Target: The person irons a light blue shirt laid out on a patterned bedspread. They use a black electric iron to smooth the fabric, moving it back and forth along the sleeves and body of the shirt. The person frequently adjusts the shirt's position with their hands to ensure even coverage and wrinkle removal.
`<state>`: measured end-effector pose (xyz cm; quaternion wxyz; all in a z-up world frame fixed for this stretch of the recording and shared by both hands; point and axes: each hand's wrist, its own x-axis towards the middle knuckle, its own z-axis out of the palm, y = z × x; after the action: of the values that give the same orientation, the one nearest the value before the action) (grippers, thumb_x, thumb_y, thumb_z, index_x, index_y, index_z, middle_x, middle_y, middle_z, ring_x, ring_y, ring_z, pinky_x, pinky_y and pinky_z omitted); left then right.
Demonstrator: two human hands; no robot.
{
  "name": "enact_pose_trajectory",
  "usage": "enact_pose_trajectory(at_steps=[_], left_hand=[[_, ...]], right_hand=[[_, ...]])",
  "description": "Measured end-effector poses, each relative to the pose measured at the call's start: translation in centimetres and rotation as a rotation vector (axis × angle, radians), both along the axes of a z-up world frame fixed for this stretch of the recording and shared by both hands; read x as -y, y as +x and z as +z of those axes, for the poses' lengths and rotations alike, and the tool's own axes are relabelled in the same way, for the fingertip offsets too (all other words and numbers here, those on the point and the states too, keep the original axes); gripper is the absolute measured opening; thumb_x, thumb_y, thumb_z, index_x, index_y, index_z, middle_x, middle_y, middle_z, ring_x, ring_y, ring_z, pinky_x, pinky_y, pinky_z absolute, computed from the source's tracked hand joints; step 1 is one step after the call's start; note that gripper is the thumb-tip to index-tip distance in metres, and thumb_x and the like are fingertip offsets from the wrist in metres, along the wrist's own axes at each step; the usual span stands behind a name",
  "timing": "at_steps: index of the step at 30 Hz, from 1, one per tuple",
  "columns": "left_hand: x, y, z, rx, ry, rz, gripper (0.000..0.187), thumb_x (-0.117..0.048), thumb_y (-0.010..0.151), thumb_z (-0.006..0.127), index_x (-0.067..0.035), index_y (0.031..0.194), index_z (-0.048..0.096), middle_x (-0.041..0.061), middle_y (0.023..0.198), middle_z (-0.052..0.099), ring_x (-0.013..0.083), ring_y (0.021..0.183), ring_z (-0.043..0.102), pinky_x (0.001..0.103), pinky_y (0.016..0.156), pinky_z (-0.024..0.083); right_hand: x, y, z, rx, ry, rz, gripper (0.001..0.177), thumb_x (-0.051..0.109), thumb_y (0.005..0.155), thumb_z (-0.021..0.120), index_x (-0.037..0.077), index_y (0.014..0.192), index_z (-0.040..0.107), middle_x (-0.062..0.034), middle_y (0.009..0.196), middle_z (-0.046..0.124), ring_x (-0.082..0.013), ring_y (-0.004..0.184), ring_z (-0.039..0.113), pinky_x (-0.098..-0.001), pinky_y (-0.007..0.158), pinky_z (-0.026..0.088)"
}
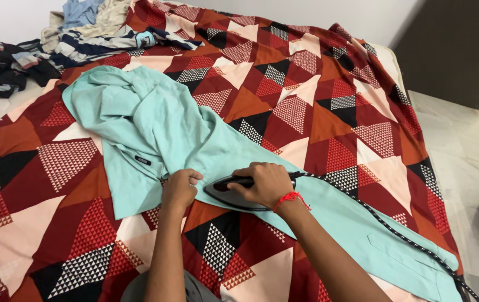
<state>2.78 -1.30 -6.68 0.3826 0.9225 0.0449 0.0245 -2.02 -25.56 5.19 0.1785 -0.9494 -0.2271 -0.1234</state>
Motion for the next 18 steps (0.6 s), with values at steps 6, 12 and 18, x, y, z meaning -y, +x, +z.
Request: enact_pose_trajectory(at_steps=[6,12,18], left_hand=[[0.0,0.3,-0.8,0.027,0.063,-0.035,0.042,0.008,0.068,0.061,-0.014,0.100,0.076,0.007,0.096,0.074,0.0297,0.096,0.071,0.041,0.086,0.055],[0.3,-0.5,0.9,-0.114,0.061,-0.011,0.043,0.005,0.071,0.064,-0.018,0.107,0.073,0.003,0.111,0.069,0.0266,0.108,0.066,0.040,0.093,0.053],[0.7,-1.1,1.9,-0.148,0.078,-0.014,0.046,0.005,0.073,0.064,-0.019,0.112,0.070,0.002,0.116,0.066,0.0253,0.111,0.065,0.042,0.094,0.052]], right_hand=[[0.0,-0.6,0.9,-0.135,-0.079,-0.010,0.039,0.057,0.080,0.074,0.023,0.098,0.083,-0.0100,0.078,0.076,-0.0317,0.069,0.071,-0.0428,0.060,0.055],[0.3,-3.1,1.2,-0.134,-0.039,0.010,0.039,0.055,0.078,0.075,0.022,0.096,0.083,-0.0086,0.078,0.076,-0.0310,0.066,0.071,-0.0424,0.058,0.055],[0.0,-6.3,2.0,-0.212,-0.022,-0.028,0.037,0.054,0.079,0.075,0.022,0.096,0.083,-0.0070,0.076,0.077,-0.0298,0.066,0.072,-0.0417,0.059,0.055]])
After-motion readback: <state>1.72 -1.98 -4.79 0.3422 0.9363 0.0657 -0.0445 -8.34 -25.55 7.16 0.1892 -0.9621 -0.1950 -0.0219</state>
